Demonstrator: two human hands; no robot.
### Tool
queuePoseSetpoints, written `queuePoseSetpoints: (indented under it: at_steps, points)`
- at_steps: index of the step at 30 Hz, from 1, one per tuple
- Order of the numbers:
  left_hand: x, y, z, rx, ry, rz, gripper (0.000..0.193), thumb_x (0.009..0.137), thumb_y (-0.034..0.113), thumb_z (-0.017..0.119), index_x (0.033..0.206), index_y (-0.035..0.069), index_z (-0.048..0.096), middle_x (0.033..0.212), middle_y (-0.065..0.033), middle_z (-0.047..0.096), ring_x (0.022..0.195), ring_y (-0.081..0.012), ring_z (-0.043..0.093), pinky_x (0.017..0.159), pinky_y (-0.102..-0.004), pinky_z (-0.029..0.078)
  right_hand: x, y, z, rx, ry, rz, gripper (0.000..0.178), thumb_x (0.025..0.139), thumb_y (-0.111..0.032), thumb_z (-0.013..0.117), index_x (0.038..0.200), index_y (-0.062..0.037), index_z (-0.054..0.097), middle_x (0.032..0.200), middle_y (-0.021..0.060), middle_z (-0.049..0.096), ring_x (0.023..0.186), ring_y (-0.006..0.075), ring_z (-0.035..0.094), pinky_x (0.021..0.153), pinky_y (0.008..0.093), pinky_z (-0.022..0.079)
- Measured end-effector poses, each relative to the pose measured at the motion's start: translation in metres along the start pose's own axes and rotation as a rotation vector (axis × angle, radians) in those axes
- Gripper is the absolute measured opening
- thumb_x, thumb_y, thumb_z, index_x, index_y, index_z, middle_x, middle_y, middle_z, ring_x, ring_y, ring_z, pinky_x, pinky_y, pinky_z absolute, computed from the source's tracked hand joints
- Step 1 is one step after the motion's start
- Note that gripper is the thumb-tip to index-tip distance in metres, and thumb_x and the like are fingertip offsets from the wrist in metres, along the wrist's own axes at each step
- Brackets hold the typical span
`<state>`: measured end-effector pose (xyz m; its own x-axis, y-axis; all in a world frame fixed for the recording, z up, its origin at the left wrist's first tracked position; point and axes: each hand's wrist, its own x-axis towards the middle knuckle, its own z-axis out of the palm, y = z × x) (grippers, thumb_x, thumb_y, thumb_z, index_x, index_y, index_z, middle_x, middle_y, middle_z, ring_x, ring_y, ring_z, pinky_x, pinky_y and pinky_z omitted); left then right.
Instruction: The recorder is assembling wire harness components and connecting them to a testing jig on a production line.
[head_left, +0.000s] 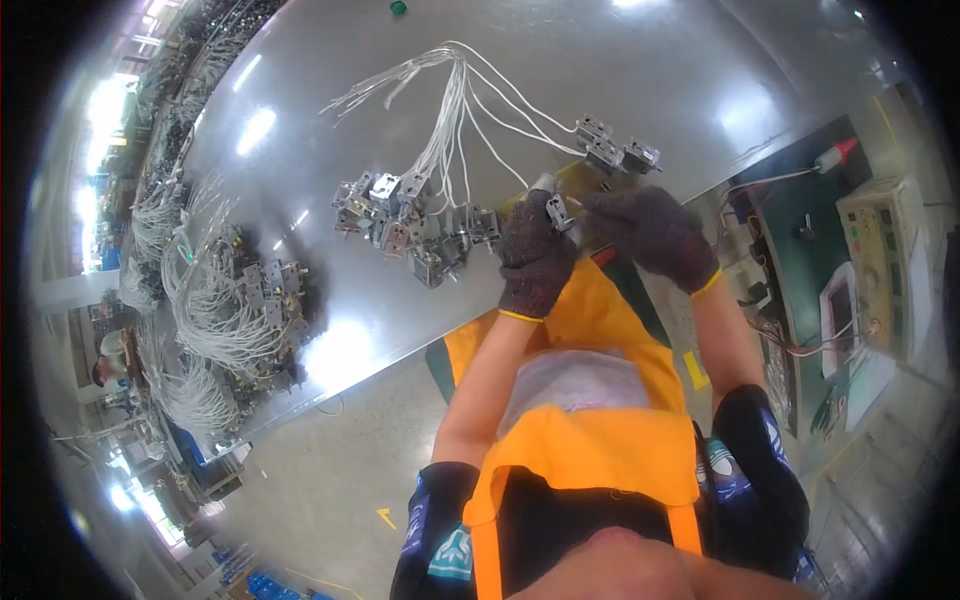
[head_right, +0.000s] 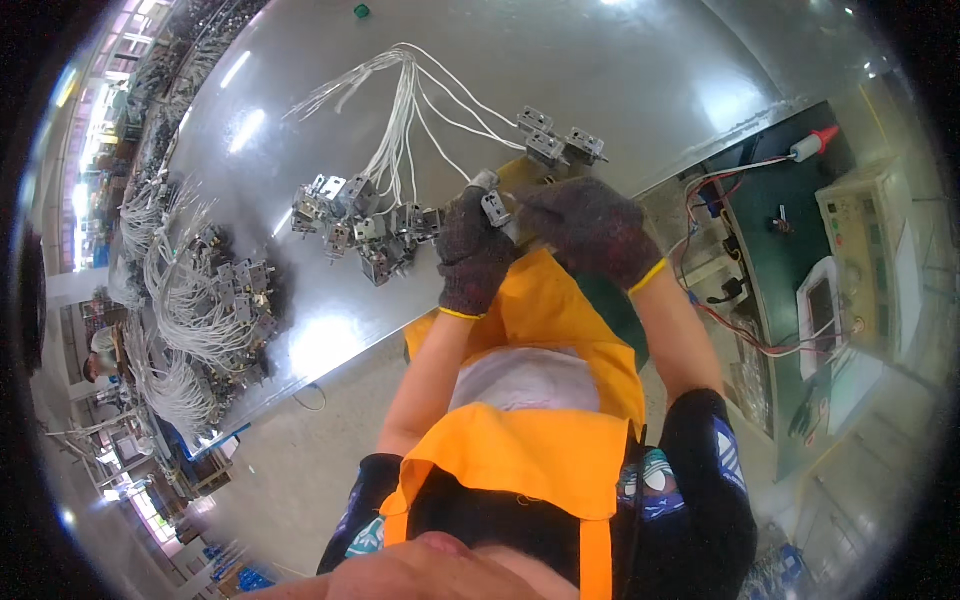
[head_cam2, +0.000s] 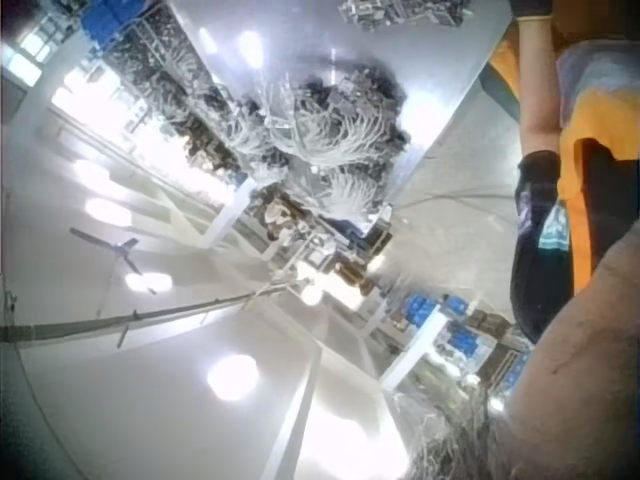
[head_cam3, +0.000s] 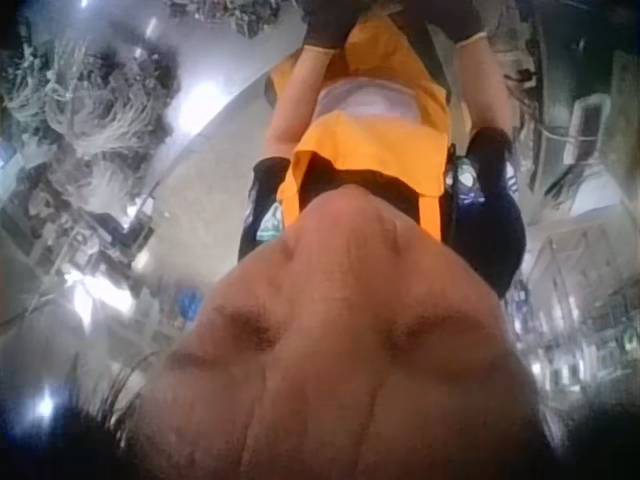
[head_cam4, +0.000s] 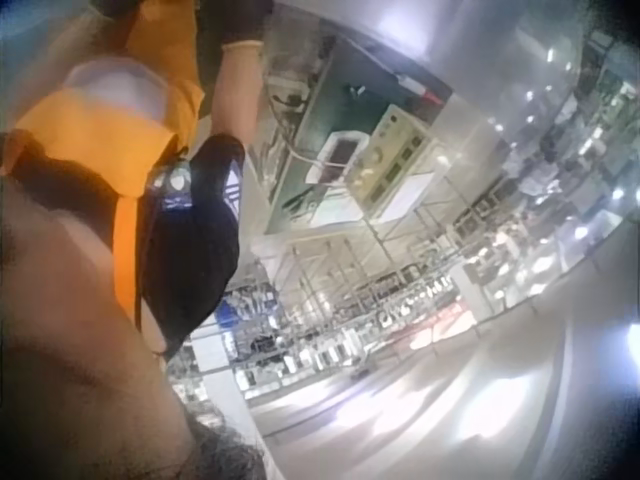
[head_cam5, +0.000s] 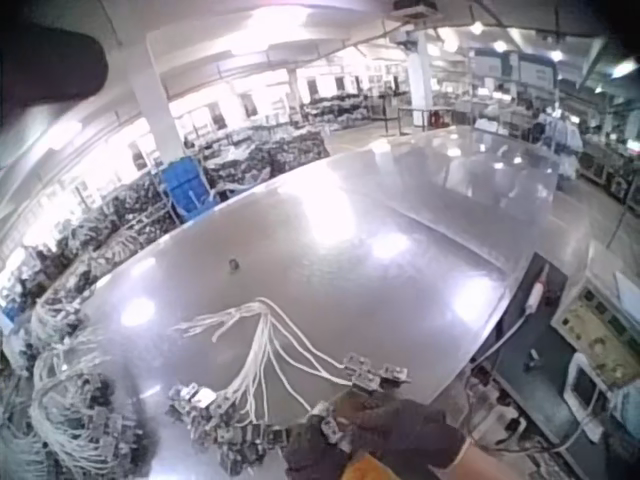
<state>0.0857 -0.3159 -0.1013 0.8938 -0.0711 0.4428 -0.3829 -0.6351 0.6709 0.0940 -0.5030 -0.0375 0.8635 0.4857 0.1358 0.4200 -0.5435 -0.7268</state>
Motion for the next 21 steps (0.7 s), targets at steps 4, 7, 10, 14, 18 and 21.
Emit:
queuePoseSetpoints:
  at_steps: [4, 7, 10, 14, 18, 21]
  points:
    - [0.007, -0.005, -0.002, -0.010, -0.124, 0.060, 0.054, 0.070, 0.013, 0.073, 0.121, 0.004, 0.055, 0.104, -0.0204, 0.062, 0.096, -0.0397, 0.060, 0.082, -0.0458, 0.049, -0.008, -0.015, 0.012, -0.280, 0.042, -0.015, 0.025, 0.086, -0.019, 0.060, 0.108, -0.0074, 0.062, 0.089, 0.0205, 0.065, 0.082, 0.0390, 0.063, 0.072, 0.0456, 0.050]
    - [0.010, -0.001, -0.010, 0.039, -0.265, -0.022, 0.054, 0.070, 0.014, 0.072, 0.120, 0.004, 0.056, 0.104, -0.0204, 0.062, 0.097, -0.0401, 0.060, 0.083, -0.0463, 0.049, -0.007, -0.004, 0.032, -0.341, 0.042, 0.010, 0.026, 0.084, -0.018, 0.060, 0.108, -0.0070, 0.061, 0.083, 0.0192, 0.064, 0.077, 0.0390, 0.063, 0.068, 0.0481, 0.049]
    - [0.008, -0.004, -0.005, -0.039, -0.155, 0.052, 0.051, 0.071, 0.014, 0.071, 0.119, 0.005, 0.056, 0.104, -0.0200, 0.062, 0.098, -0.0401, 0.060, 0.084, -0.0464, 0.049, -0.008, -0.008, 0.036, -0.597, 0.138, -0.076, 0.017, 0.088, -0.023, 0.057, 0.089, -0.0078, 0.065, 0.077, 0.0175, 0.065, 0.073, 0.0347, 0.064, 0.063, 0.0471, 0.051]
    - [-0.001, -0.004, 0.003, -0.111, -0.022, 0.151, 0.051, 0.074, 0.016, 0.070, 0.121, 0.005, 0.055, 0.107, -0.0203, 0.062, 0.101, -0.0407, 0.059, 0.086, -0.0461, 0.049, -0.008, -0.025, 0.029, -0.524, -0.026, 0.070, 0.023, 0.085, -0.019, 0.059, 0.104, -0.0056, 0.060, 0.080, 0.0172, 0.064, 0.076, 0.0350, 0.064, 0.067, 0.0467, 0.051]
    - [-0.001, 0.000, -0.008, -0.072, -0.180, 0.012, 0.056, 0.077, 0.014, 0.066, 0.130, 0.003, 0.049, 0.116, -0.0217, 0.059, 0.109, -0.0410, 0.056, 0.093, -0.0475, 0.046, -0.016, -0.004, 0.039, -0.531, 0.160, -0.074, 0.038, 0.086, -0.019, 0.061, 0.121, -0.0045, 0.058, 0.086, 0.0181, 0.066, 0.080, 0.0367, 0.064, 0.074, 0.0468, 0.050]
    - [0.004, 0.001, -0.031, 0.105, -0.089, 0.232, 0.064, 0.077, 0.010, 0.062, 0.137, 0.004, 0.042, 0.124, -0.0211, 0.055, 0.117, -0.0397, 0.052, 0.099, -0.0505, 0.041, -0.022, -0.004, 0.030, -0.194, 0.188, 0.023, 0.031, 0.087, -0.021, 0.062, 0.114, -0.0077, 0.065, 0.088, 0.0185, 0.067, 0.074, 0.0355, 0.064, 0.072, 0.0454, 0.050]
